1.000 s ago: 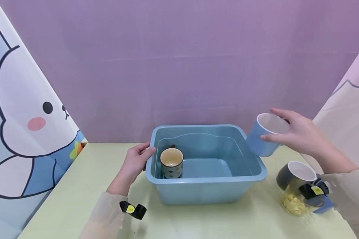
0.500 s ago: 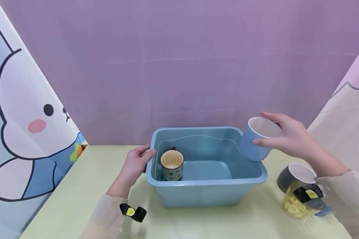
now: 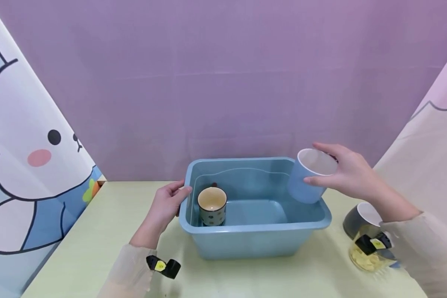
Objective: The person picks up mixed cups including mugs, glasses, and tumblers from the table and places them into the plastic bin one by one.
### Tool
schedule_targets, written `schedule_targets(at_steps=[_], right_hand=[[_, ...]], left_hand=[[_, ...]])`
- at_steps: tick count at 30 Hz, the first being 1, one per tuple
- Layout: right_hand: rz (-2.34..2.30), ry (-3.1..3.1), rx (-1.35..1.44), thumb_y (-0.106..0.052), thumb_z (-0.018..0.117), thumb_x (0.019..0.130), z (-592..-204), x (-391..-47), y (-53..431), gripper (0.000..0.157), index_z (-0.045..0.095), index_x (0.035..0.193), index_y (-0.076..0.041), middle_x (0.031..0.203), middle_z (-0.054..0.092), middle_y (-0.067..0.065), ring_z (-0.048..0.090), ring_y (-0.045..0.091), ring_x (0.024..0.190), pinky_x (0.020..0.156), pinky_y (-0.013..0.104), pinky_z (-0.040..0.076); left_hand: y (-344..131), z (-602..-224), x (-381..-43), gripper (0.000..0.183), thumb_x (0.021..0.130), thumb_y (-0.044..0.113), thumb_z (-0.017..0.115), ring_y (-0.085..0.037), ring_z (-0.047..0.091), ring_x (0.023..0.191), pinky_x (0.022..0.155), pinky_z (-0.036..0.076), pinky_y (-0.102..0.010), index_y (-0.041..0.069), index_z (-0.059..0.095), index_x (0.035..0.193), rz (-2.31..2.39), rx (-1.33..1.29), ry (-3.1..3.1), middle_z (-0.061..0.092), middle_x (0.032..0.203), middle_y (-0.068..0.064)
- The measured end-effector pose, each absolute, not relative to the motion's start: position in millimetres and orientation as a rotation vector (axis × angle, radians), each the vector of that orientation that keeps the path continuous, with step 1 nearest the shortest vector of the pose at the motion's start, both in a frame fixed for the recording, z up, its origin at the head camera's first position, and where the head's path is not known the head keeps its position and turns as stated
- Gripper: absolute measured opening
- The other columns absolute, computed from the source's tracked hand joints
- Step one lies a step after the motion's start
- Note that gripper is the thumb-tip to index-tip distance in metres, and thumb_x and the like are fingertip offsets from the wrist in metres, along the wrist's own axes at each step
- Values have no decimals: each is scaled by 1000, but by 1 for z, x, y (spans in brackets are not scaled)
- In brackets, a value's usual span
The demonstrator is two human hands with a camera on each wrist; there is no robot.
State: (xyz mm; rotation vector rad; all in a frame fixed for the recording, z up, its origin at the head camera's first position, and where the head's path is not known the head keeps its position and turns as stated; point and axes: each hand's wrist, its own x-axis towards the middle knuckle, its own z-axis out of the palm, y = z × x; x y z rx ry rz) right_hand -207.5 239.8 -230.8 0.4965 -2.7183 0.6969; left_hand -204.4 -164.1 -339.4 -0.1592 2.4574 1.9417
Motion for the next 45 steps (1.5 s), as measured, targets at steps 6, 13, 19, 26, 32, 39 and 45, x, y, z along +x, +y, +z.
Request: schedule_targets(at_steps=[6,13,19,26,32,39,45], right_hand=[[706,-2711,555,-42,81,69,-235,-208,236,85,45,141,-14,134,51,17,54,30,101,68,35,46],[699,-2699,585,-43,82,69,-237,-208,230,85,46,140,-14,133,53,15,54,27,101,70,36,44],[702,-2704,606,-43,82,69,-239,-208,225,84,47,139,-13,130,54,15,55,27,97,68,35,44],[684,-2713,621,-46,81,68,-241,-210,219,85,47,139,-13,127,56,14,55,26,94,67,34,44],[677,-2743,628,-49,80,68,-244,-211,216,86,47,139,-12,131,54,14,55,27,99,69,35,45],[686,-2755,655,-49,80,69,-247,-212,210,86,47,139,-12,133,53,13,55,28,104,71,36,46],[672,-2765,683,-51,79,68,-251,-213,205,87,47,139,-12,135,52,12,55,29,110,75,39,47]], left_hand=[[-164,-343,-205,44,95,30,56,-14,52,58,53,46,-24,10,51,135,1945,-161,2456,65,97,-17],[-164,-344,-206,45,95,30,55,-14,51,58,53,45,-23,11,51,135,1944,-168,2454,64,96,-17],[-163,-344,-206,45,95,30,56,-13,54,60,53,46,-23,9,51,134,1949,-167,2457,66,99,-16],[-163,-343,-206,45,94,27,56,-11,53,56,51,45,-23,7,51,134,1970,-139,2461,65,90,-14],[-163,-343,-206,45,94,27,56,-11,54,56,51,46,-23,8,51,134,1979,-157,2452,65,94,-16],[-163,-342,-208,45,94,27,56,-10,54,57,52,46,-23,7,51,134,1975,-143,2467,66,97,-16],[-161,-342,-207,45,95,27,55,-11,54,56,51,45,-23,7,51,134,1975,-143,2465,66,97,-16]])
